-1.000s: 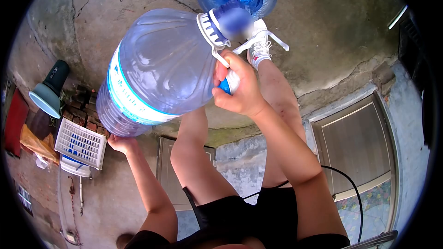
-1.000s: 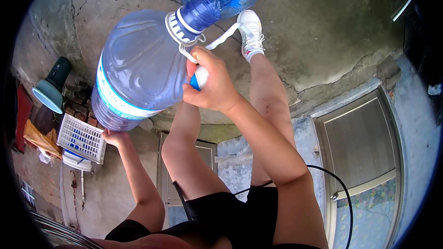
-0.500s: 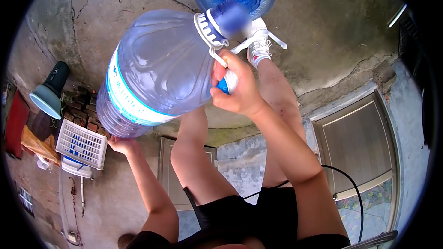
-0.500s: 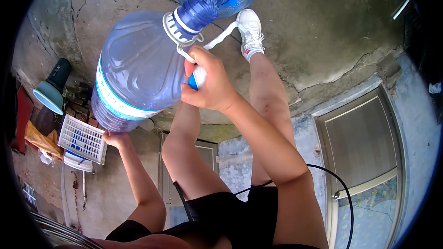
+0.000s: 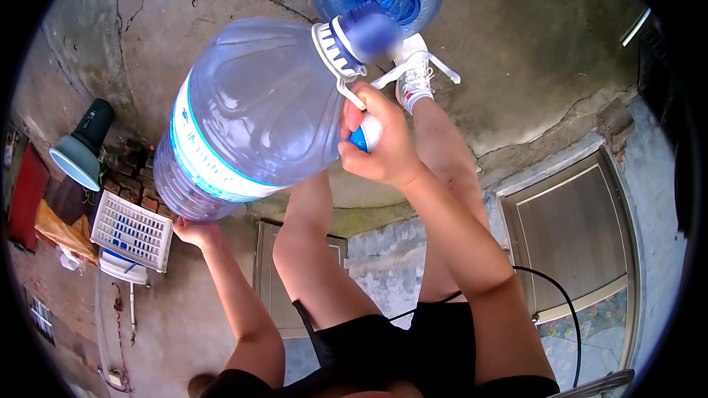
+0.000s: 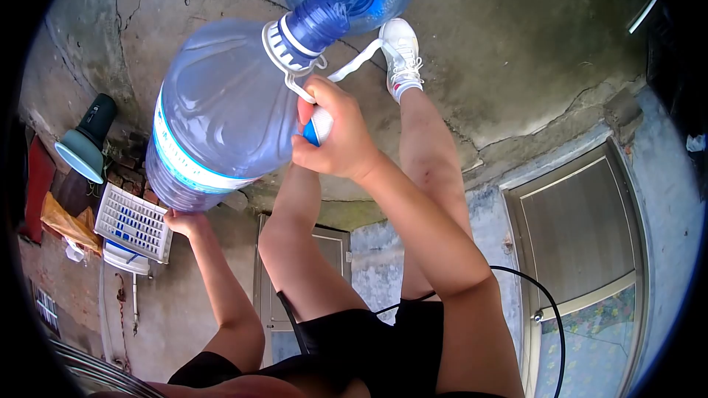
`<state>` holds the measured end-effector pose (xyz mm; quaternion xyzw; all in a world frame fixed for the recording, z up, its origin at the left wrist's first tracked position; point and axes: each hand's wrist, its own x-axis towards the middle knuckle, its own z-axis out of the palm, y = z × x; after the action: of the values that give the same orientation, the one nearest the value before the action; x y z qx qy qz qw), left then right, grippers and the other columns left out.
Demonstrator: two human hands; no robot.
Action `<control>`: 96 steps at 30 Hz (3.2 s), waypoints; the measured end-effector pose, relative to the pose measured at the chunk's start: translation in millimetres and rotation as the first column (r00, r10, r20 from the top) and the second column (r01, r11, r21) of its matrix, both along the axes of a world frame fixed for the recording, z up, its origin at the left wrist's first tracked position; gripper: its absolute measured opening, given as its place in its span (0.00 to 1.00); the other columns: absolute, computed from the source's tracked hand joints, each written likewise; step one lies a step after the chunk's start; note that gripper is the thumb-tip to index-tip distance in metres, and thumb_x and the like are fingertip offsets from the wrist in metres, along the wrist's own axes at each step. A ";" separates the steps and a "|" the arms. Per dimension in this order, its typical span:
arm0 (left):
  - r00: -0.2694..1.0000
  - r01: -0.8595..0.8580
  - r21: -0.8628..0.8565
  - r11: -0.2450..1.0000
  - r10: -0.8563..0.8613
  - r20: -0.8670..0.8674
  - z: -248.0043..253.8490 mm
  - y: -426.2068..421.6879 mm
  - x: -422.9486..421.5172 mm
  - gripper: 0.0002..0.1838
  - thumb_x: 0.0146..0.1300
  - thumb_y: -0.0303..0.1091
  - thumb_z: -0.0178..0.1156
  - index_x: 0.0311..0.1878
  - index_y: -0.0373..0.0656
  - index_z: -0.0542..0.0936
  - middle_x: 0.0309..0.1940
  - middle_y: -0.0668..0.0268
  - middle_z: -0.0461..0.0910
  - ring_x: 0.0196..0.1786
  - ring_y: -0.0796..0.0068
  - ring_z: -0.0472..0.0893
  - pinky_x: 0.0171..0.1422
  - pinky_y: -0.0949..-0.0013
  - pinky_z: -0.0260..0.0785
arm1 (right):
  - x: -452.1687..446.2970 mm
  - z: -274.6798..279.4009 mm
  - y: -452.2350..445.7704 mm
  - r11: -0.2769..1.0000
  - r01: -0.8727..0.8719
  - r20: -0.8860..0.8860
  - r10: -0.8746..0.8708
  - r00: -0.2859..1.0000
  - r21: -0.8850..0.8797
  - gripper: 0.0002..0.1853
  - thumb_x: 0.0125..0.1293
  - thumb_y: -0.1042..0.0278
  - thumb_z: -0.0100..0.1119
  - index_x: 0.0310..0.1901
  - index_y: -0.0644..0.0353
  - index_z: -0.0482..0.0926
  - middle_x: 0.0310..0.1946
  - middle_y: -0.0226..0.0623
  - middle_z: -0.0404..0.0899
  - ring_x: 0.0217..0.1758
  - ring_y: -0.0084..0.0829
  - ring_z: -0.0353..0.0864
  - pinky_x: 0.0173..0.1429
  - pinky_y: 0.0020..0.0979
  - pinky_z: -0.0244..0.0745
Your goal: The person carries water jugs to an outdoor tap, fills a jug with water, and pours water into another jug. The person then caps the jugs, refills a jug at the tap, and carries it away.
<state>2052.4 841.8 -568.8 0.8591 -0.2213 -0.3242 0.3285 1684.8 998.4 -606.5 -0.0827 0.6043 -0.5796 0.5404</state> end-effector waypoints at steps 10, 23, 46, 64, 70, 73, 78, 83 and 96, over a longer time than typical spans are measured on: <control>1.000 0.018 -0.061 0.998 -0.016 0.022 1.5 -12.8 -0.6 0.32 0.60 0.47 0.39 0.55 0.30 0.76 0.60 0.50 0.73 0.64 0.54 0.71 0.68 0.51 0.62 | 1.4 0.5 -1.1 1.000 0.016 0.033 -0.016 0.999 0.011 0.15 0.39 0.74 0.61 0.25 0.58 0.64 0.25 0.33 0.65 0.28 0.28 0.66 0.34 0.29 0.62; 1.000 0.001 -0.046 0.999 -0.001 -0.013 2.1 -14.7 4.2 0.31 0.59 0.46 0.40 0.55 0.30 0.76 0.59 0.51 0.74 0.64 0.54 0.71 0.68 0.52 0.61 | 2.0 -0.3 -1.0 0.999 0.036 0.059 -0.036 0.998 0.000 0.15 0.39 0.74 0.62 0.26 0.58 0.64 0.25 0.32 0.66 0.28 0.27 0.66 0.34 0.28 0.62; 0.961 -0.112 -0.020 0.993 0.103 -0.256 -13.4 12.8 52.2 0.23 0.62 0.43 0.41 0.47 0.36 0.78 0.48 0.58 0.81 0.53 0.62 0.77 0.62 0.61 0.66 | -5.5 2.1 2.0 0.999 -0.036 0.054 0.035 0.998 0.018 0.16 0.42 0.78 0.59 0.30 0.55 0.63 0.30 0.32 0.65 0.31 0.23 0.70 0.38 0.25 0.70; 0.922 -0.142 0.065 0.988 0.156 -0.354 -138.8 29.1 53.3 0.13 0.61 0.39 0.46 0.35 0.41 0.76 0.31 0.66 0.78 0.37 0.72 0.75 0.48 0.71 0.66 | -2.4 4.4 -7.8 0.963 -0.227 -0.202 0.253 0.946 0.143 0.14 0.43 0.81 0.54 0.31 0.56 0.64 0.32 0.33 0.65 0.34 0.24 0.71 0.44 0.29 0.72; 0.898 -0.045 0.192 0.980 0.124 -0.423 -226.4 34.0 62.2 0.19 0.62 0.41 0.43 0.40 0.36 0.78 0.38 0.59 0.82 0.43 0.65 0.78 0.56 0.66 0.66 | 12.4 0.3 -11.5 0.941 -0.286 -0.263 0.327 0.908 0.183 0.15 0.42 0.83 0.56 0.32 0.57 0.65 0.31 0.34 0.66 0.33 0.26 0.71 0.44 0.32 0.73; 0.835 -0.024 0.207 0.978 0.133 -0.533 -256.6 41.7 65.2 0.19 0.61 0.40 0.43 0.40 0.36 0.78 0.39 0.59 0.82 0.44 0.66 0.78 0.56 0.66 0.66 | 23.8 7.2 -17.5 0.946 -0.287 -0.228 0.316 0.921 0.150 0.16 0.42 0.83 0.56 0.32 0.56 0.65 0.31 0.35 0.66 0.33 0.27 0.71 0.43 0.33 0.74; 0.805 -0.023 0.320 0.947 0.207 -0.555 -275.3 51.3 30.8 0.18 0.59 0.43 0.46 0.32 0.38 0.78 0.31 0.60 0.81 0.34 0.64 0.78 0.46 0.63 0.72 | 43.1 29.3 -30.3 0.926 -0.364 -0.214 0.378 0.901 0.102 0.17 0.40 0.81 0.59 0.32 0.57 0.65 0.30 0.36 0.67 0.31 0.29 0.71 0.39 0.33 0.75; 0.774 -0.090 0.386 0.918 0.309 -0.552 -326.4 85.4 33.8 0.19 0.60 0.45 0.46 0.34 0.38 0.77 0.32 0.58 0.80 0.36 0.64 0.77 0.47 0.62 0.71 | 62.2 46.1 -37.9 0.871 -0.478 -0.202 0.491 0.848 0.111 0.16 0.47 0.76 0.62 0.33 0.57 0.63 0.29 0.35 0.66 0.31 0.27 0.70 0.39 0.33 0.74; 0.865 0.500 0.600 0.625 -0.323 -0.384 -280.6 87.0 60.4 0.32 0.64 0.59 0.47 0.59 0.43 0.77 0.55 0.58 0.79 0.59 0.66 0.75 0.64 0.66 0.62 | 126.6 73.6 -39.4 0.836 -0.548 0.058 0.545 0.836 0.041 0.16 0.46 0.80 0.62 0.34 0.57 0.66 0.31 0.36 0.68 0.34 0.30 0.71 0.40 0.33 0.75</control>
<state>2112.8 928.8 -849.3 0.7980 -0.2369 -0.5497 -0.0699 1811.4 959.0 -532.8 -0.2237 0.5594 -0.3859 0.6987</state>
